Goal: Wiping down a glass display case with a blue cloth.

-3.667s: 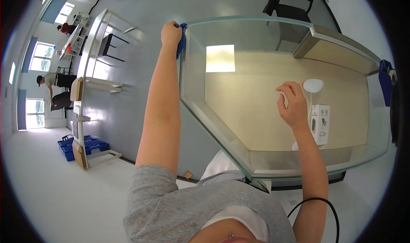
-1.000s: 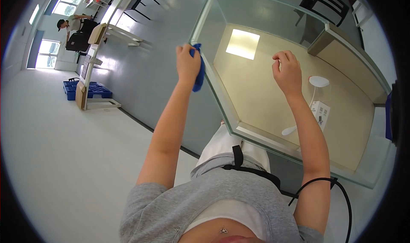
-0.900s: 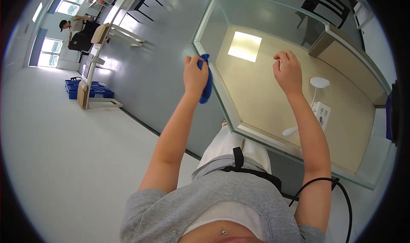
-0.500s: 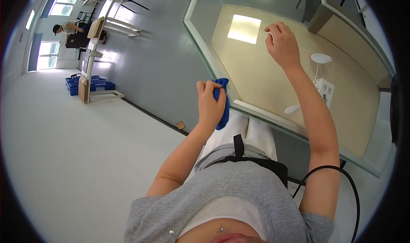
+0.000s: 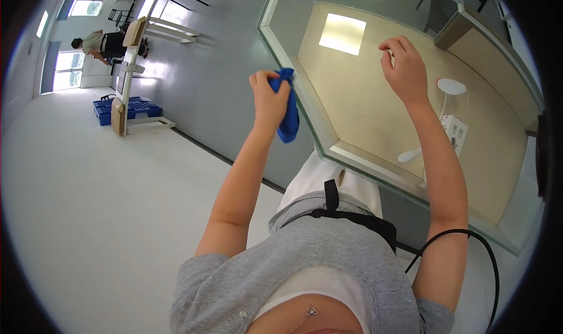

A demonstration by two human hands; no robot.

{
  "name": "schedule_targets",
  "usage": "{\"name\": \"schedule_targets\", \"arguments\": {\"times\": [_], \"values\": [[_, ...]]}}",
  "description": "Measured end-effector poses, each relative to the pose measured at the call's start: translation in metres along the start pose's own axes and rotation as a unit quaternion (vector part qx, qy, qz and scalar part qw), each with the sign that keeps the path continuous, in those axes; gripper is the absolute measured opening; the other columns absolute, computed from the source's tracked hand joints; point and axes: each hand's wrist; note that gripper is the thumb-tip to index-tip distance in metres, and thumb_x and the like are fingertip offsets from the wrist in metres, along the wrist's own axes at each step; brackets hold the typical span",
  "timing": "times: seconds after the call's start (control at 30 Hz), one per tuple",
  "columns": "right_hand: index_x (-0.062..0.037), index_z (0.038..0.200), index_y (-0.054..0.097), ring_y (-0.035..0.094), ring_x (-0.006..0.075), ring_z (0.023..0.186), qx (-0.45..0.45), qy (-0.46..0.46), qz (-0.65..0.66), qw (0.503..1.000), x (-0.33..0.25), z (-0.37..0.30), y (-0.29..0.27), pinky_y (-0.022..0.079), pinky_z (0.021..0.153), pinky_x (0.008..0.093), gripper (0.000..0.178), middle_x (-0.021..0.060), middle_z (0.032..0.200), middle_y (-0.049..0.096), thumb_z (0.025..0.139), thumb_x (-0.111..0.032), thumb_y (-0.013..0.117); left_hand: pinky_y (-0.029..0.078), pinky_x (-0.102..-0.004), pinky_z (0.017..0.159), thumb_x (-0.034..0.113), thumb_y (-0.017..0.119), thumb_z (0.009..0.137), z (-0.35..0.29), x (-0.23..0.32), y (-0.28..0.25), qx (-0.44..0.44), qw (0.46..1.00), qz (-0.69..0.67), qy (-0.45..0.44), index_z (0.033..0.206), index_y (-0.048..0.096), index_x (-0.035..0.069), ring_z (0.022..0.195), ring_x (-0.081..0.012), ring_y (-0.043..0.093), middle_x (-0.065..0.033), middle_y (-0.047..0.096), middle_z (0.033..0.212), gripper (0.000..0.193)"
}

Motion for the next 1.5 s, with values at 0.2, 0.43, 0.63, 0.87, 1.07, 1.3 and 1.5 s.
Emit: {"name": "schedule_targets", "arguments": {"times": [0.2, 0.43, 0.63, 0.87, 1.07, 1.3, 1.5], "values": [[-0.0095, 0.086, 0.061, 0.059, 0.0220, 0.073, -0.008, 0.045, 0.018, 0.999, -0.003, 0.002, -0.003, 0.048, 0.072, 0.0368, 0.005, 0.0029, 0.087, 0.059, 0.083, -0.009, 0.058, 0.044, -0.0387, 0.087, 0.017, 0.062, 0.079, 0.104, -0.029, 0.007, 0.029, 0.999, -0.009, -0.029, 0.096, 0.054, -0.001, 0.095, -0.0334, 0.054, -0.0181, 0.050, 0.104, 0.026], [-0.0094, 0.085, 0.061, 0.059, 0.0228, 0.070, 0.001, 0.051, 0.010, 0.999, -0.006, 0.003, -0.004, 0.048, 0.068, 0.0358, 0.004, 0.0025, 0.087, 0.060, 0.082, -0.009, 0.058, 0.044, -0.0390, 0.087, 0.017, 0.061, 0.079, 0.161, -0.037, 0.009, 0.049, 0.997, 0.024, -0.048, 0.095, 0.055, -0.002, 0.094, -0.0330, 0.055, -0.0181, 0.053, 0.105, 0.025], [-0.0090, 0.086, 0.061, 0.058, 0.0240, 0.071, 0.009, 0.043, -0.009, 0.999, 0.001, 0.002, 0.001, 0.048, 0.068, 0.0367, 0.005, 0.0029, 0.086, 0.060, 0.083, -0.010, 0.057, 0.045, -0.0391, 0.085, 0.018, 0.063, 0.078, 0.163, -0.036, 0.018, 0.062, 0.992, -0.028, -0.102, 0.096, 0.055, -0.002, 0.095, -0.0322, 0.056, -0.0183, 0.054, 0.106, 0.028], [-0.0089, 0.088, 0.061, 0.059, 0.0248, 0.075, 0.010, 0.027, -0.048, 0.998, -0.001, 0.004, 0.007, 0.048, 0.070, 0.0369, 0.007, 0.0042, 0.088, 0.060, 0.082, -0.009, 0.057, 0.045, -0.0366, 0.082, 0.016, 0.062, 0.079, 0.071, -0.037, 0.021, 0.039, 0.989, -0.121, -0.080, 0.093, 0.054, 0.001, 0.088, -0.0262, 0.055, -0.0150, 0.055, 0.095, 0.023], [-0.0099, 0.092, 0.061, 0.060, 0.0239, 0.081, 0.023, -0.022, -0.074, 0.997, 0.003, 0.000, 0.011, 0.047, 0.073, 0.0380, 0.011, 0.0042, 0.090, 0.060, 0.081, -0.009, 0.058, 0.043, -0.0341, 0.081, 0.012, 0.059, 0.083, -0.046, -0.010, 0.025, -0.012, 0.981, -0.170, -0.089, 0.095, 0.049, 0.002, 0.085, -0.0237, 0.050, -0.0123, 0.050, 0.091, 0.019], [-0.0100, 0.092, 0.062, 0.061, 0.0252, 0.083, 0.010, -0.022, -0.056, 0.998, 0.004, 0.001, 0.009, 0.049, 0.076, 0.0378, 0.012, 0.0055, 0.095, 0.062, 0.081, -0.011, 0.057, 0.044, -0.0335, 0.079, 0.008, 0.061, 0.082, -0.144, 0.018, 0.014, -0.082, 0.974, -0.198, -0.077, 0.092, 0.046, 0.003, 0.083, -0.0230, 0.050, -0.0111, 0.049, 0.089, 0.019], [-0.0064, 0.097, 0.066, 0.064, 0.0254, 0.087, -0.020, 0.055, 0.094, 0.994, 0.008, -0.003, -0.003, 0.051, 0.078, 0.0356, 0.019, 0.0119, 0.097, 0.064, 0.082, -0.014, 0.057, 0.046, -0.0310, 0.073, 0.011, 0.065, 0.081, -0.165, 0.023, -0.006, -0.192, 0.961, -0.185, -0.071, 0.091, 0.046, 0.004, 0.080, -0.0195, 0.053, -0.0083, 0.054, 0.086, 0.022]]}}
Point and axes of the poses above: each hand's wrist, its own z-axis towards the middle knuckle, its own y-axis out of the palm, x = y × z
